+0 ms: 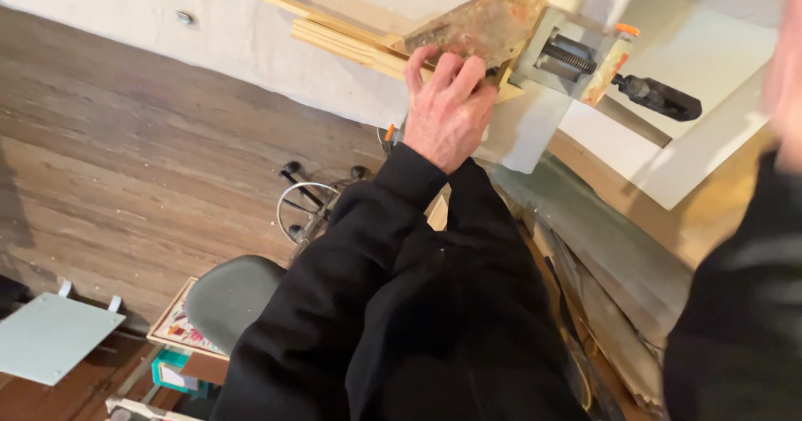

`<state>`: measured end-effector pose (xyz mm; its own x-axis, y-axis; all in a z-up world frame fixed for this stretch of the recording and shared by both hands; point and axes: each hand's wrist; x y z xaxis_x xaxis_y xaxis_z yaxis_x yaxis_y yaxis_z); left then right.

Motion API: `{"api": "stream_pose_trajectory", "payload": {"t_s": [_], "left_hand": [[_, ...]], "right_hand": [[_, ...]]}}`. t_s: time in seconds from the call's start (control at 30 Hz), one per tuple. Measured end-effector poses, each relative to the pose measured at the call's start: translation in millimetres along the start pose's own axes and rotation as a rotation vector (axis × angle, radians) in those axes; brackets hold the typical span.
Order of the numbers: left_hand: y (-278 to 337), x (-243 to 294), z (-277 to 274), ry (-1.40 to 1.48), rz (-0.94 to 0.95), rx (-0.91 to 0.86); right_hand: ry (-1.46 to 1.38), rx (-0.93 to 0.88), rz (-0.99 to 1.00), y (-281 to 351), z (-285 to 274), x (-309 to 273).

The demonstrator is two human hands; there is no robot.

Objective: The person clamps a wooden picture frame corner in a corner clamp, tightens the clamp, hammers the joint, then releases the clamp and checks the assembled frame. They then pick up a new frame piece and apply wood glue to its end before fitting it.

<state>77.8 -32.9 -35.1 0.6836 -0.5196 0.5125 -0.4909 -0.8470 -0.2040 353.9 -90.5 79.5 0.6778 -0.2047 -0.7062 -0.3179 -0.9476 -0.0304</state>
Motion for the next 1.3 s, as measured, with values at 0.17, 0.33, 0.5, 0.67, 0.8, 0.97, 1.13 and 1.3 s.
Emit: {"api": "stream_pose_trajectory", "payload": {"t_s": [0.17,0.33,0.5,0.67,0.8,0.97,1.13,1.3], "left_hand": [[-2,1,2,0.015,-0.004,0.003],[-2,-4,1,0.05,0.019,-0.022],[-3,-4,-1,0.051,0.01,-0.03],[-4,-7,2,0.073,0.017,-0.023],[-4,-6,1,0.07,0.025,-0.023],[-4,-8,4,0.066,0.018,-0.024],[-4,-8,4,0.065,0.007,-0.04],[-3,-8,5,0.042,0.019,-0.033]], "right_hand": [[-0.074,0.048,0.204,115,17,-36],[-0.045,0.025,0.27,202,54,-57],[0.041,-0.1,0.243,226,72,-71],[0.034,-0.1,0.237,224,82,-76],[0.022,-0.118,0.311,218,85,-78],[0.02,-0.122,0.285,216,87,-77],[0.013,-0.133,0.255,215,88,-75],[0.001,-0.132,0.283,213,87,-75]]}}
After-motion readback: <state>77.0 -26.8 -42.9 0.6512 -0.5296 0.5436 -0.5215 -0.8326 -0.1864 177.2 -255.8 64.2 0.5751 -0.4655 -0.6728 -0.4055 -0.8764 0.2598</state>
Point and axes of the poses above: each hand's wrist, its own y-axis away from the middle knuckle, its own z-axis out of the palm, x = y × z, and after that the axes turned 12 degrees about -z, right-handed
